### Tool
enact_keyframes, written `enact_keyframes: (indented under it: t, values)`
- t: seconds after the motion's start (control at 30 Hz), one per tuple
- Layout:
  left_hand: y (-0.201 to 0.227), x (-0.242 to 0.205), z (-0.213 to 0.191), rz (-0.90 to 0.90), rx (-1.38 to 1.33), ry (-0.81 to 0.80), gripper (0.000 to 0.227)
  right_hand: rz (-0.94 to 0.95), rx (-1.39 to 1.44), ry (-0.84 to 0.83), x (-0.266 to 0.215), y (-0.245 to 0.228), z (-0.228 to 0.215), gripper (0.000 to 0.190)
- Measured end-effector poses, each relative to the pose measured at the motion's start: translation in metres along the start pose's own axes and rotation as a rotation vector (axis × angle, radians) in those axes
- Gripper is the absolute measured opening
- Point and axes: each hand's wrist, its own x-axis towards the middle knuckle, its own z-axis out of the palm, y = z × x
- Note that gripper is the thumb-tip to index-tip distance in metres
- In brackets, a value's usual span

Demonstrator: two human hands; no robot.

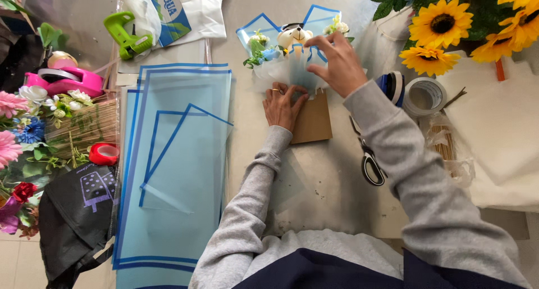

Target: The person wraps a small flower bouquet containing a plush toy with translucent blue paper. They fold the paper around the bouquet, secure it with tape, and adjust the wrapping to create a neat presentation.

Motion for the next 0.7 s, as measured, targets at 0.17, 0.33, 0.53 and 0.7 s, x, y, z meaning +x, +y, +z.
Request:
enact_keyframes:
  t: [0.17, 0.33, 0.53, 0.7]
  values:
    - [0.002, -0.001, 0.001, 0.002, -0.062, 0.004, 0.015, -0.132, -0.011, -0.025, 0.041, 0.033, 0.019, 0.023]
    - [0.003, -0.004, 0.005, -0.03, -0.144, -0.01, 0.013, -0.063, 0.035, -0.091, 0.065, 0.031, 0.032, 0.022]
    - [-0.002, -0.002, 0.006, -0.089, -0.162, -0.064, 0.02, 0.009, 0.214, -0.056, 0.051, 0.011, 0.006, 0.033]
    - [-0.005, -0.002, 0.008, -0.094, -0.177, -0.078, 0.021, -0.1, 0.271, 0.029, 0.023, 0.013, -0.032, 0.052]
